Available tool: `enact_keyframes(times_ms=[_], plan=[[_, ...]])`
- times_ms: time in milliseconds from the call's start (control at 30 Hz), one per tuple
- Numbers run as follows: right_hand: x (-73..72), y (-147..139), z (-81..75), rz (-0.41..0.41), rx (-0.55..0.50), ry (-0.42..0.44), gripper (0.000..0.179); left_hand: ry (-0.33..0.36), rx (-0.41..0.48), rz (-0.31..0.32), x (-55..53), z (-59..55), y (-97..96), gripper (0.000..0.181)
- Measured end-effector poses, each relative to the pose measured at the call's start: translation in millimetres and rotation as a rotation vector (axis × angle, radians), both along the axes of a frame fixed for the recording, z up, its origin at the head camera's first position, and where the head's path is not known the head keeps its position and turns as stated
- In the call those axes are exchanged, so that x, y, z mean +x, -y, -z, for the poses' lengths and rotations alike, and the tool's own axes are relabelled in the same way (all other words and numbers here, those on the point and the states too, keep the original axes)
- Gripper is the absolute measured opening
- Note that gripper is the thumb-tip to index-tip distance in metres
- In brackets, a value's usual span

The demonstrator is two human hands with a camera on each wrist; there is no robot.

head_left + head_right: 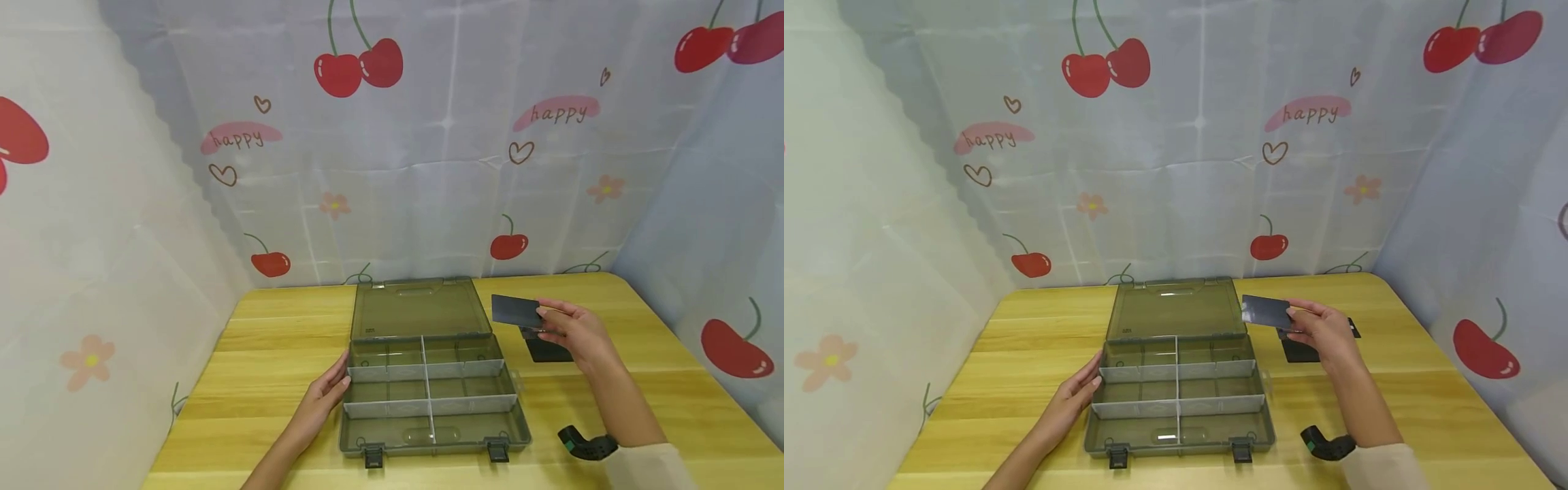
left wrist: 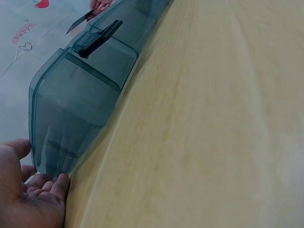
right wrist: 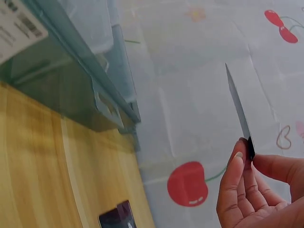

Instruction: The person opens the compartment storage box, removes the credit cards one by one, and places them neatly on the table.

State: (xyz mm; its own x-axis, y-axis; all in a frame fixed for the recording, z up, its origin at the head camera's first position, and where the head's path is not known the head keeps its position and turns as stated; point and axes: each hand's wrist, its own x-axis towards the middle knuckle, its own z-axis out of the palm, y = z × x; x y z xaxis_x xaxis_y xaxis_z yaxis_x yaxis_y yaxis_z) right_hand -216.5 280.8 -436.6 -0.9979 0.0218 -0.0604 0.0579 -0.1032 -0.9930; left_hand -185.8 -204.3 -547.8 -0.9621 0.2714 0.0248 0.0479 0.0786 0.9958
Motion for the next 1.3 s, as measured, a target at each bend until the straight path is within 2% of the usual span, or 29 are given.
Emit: enact_keyframes(times_ms=[233,467,800,1133,1300], plan=[[-2.6,-27.6,1.2,0.005,-0.043,-0.003,0.021,0.016,-0.001,0.005,0.5,-0.2,-2.0,0.062],[-4.7,-47.9,2.8,0.041,-0.053,-0.046,0.026,-0.003,-0.001,0.01,-2.1,0.7,-2.6,0.061],[-5.9,-69.3,11.7,0.095,0.02,-0.068,0.025,0.003,0.001,0.011,-2.9,0.1,-3.1,0.062],[-3.3,-90.4,19.9,0.129,0.069,-0.036,0.026,0.006,0.003,0.008,-2.1,0.0,-3.6,0.062],[-2.4,-101.1,23.8,0.181,0.067,-0.007,0.022,0.004,-0.005,0.01,-1.9,-0.3,-2.6,0.061]])
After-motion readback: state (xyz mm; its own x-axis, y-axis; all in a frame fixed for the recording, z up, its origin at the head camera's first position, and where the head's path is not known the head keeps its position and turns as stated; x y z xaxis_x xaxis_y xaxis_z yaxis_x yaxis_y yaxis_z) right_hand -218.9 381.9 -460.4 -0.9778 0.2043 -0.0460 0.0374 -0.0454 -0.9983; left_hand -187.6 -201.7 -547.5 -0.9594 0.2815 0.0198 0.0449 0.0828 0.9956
